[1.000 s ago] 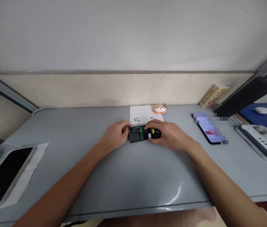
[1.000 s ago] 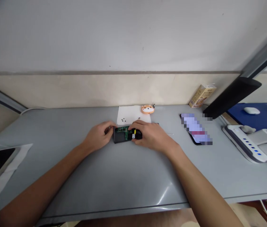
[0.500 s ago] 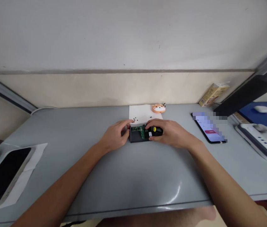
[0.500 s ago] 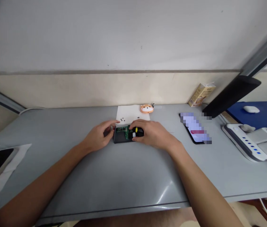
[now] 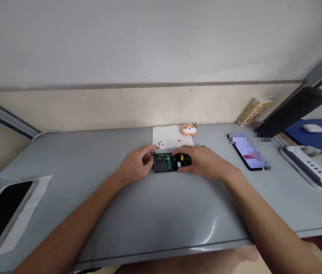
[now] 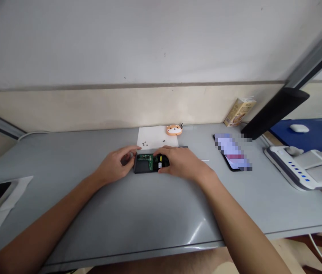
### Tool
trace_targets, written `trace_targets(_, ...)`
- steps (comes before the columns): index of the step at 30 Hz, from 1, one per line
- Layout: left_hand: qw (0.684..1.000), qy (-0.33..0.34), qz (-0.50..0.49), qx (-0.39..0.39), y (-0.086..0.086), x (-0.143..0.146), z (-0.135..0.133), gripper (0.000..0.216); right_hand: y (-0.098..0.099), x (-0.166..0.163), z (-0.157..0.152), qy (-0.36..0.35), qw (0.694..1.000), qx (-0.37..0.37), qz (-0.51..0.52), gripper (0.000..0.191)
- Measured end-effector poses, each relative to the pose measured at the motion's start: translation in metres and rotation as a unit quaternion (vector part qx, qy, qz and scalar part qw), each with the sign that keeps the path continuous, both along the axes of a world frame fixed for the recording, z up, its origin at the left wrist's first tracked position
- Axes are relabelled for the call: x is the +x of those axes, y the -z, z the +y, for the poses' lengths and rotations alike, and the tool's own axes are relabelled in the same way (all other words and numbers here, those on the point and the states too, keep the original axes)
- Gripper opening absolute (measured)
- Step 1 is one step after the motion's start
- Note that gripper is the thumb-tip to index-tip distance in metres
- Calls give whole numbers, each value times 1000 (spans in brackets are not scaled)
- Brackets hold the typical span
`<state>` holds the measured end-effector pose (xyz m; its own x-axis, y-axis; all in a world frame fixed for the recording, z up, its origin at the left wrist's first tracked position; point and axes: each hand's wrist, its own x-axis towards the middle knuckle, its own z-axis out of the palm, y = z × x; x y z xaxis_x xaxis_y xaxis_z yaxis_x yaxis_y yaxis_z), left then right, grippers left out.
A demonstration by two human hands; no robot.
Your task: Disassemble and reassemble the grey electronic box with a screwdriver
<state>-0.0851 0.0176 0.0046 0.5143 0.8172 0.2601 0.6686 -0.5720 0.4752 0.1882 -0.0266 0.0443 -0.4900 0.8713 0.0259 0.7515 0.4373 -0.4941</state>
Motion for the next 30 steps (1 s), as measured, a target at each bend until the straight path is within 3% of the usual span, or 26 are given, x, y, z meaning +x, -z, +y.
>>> trace_targets(6,999,19,-24,41,0,4,-6,31,-3,10,-2,-13,1000,-25,14,49)
trace_targets(10,998,44,-21,46,-2,15,-17,39,-2,16,-2,26,998,-47,38,56)
trace_targets(13,996,82,26,26,-1,23,-23,53,-4,18,1,39,997,-28,64,48)
trace_targets(15,995,88,44,12,1,26,-24,57,-8,17,4,71,991,34,109,33)
trace_targets(17,996,80,45,5,3,26,-24,56,-13,16,5,144,965,128,177,24)
trace_targets(20,996,77,37,1,6,25,-22,54,-20,14,5,260,891,252,274,26)
trace_targets(23,996,80,33,-3,6,24,-22,55,-21,15,5,320,841,300,317,37)
trace_targets(27,996,85,35,-3,5,25,-22,51,-12,15,10,367,823,281,330,51)
trace_targets(30,995,93,33,8,4,25,-22,48,-4,12,16,364,841,231,326,49)
